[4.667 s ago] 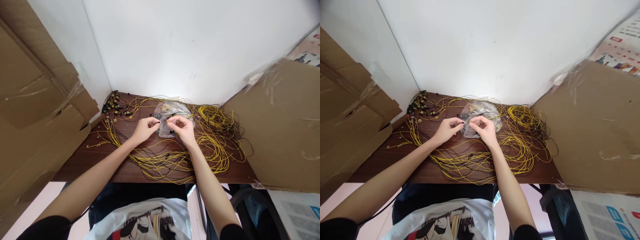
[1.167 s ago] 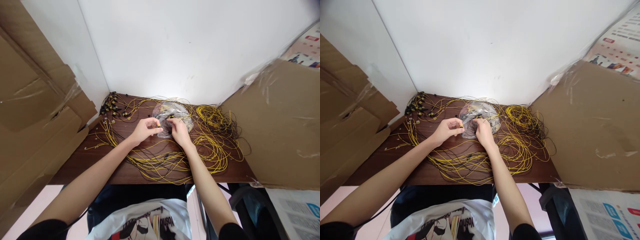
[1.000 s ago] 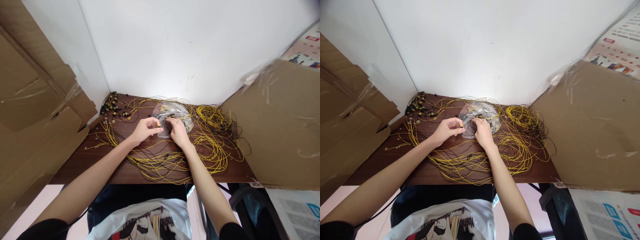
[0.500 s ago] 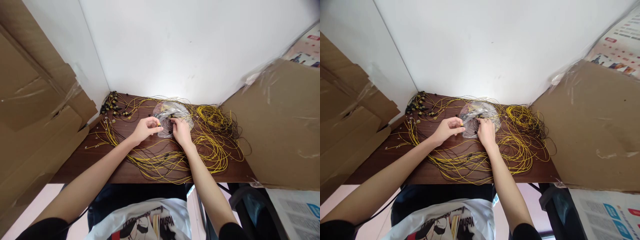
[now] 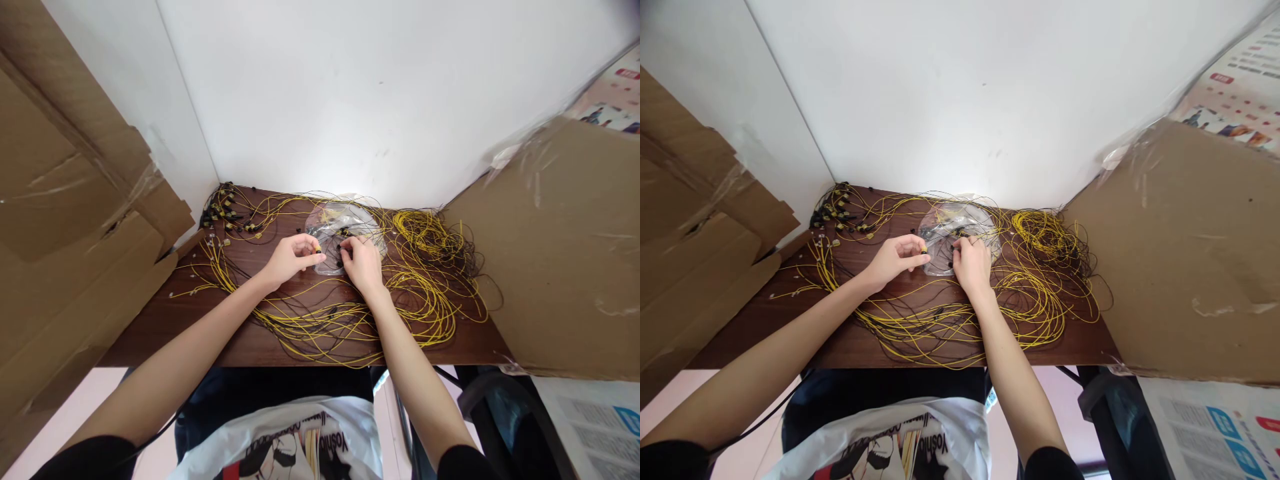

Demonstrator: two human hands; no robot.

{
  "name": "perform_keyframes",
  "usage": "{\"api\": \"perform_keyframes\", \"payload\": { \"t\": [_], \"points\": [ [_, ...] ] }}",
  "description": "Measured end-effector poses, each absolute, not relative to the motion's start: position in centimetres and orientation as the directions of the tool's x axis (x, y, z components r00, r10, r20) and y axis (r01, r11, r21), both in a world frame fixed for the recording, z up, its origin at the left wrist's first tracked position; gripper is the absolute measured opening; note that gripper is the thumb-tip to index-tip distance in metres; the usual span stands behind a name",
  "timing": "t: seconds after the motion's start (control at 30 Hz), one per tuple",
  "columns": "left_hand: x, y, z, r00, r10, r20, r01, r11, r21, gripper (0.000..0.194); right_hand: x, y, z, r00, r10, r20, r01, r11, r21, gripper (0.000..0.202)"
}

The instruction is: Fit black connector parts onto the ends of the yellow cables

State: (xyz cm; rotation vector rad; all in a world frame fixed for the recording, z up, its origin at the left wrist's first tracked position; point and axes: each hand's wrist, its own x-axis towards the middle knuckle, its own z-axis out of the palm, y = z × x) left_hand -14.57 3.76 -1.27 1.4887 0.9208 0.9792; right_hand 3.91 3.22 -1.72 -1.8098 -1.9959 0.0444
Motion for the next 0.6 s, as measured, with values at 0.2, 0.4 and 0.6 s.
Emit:
{"api": "perform_keyframes", "payload": {
  "t": [0.2, 0.4, 0.6],
  "points": [
    [-14.61, 3.74, -1.23, 0.364, 0.927, 0.096, 0.052, -0.123, 0.991, 0.029, 3.79, 3.09, -1.5, -0.028, 0.949, 0.314, 0.931, 0.139, -0.337, 0.026],
    [-14.59, 3.64, -1.07, 0.367, 0.925, 0.095, 0.051, -0.123, 0.991, 0.029, 3.73, 3.1, -1.48, -0.042, 0.965, 0.257, 0.948, 0.12, -0.295, 0.022],
    [-14.55, 3.63, -1.09, 0.367, 0.924, 0.105, 0.063, -0.137, 0.989, 0.029, 3.69, 3.11, -1.69, -0.037, 0.96, 0.277, 0.948, 0.122, -0.295, 0.018]
  ]
}}
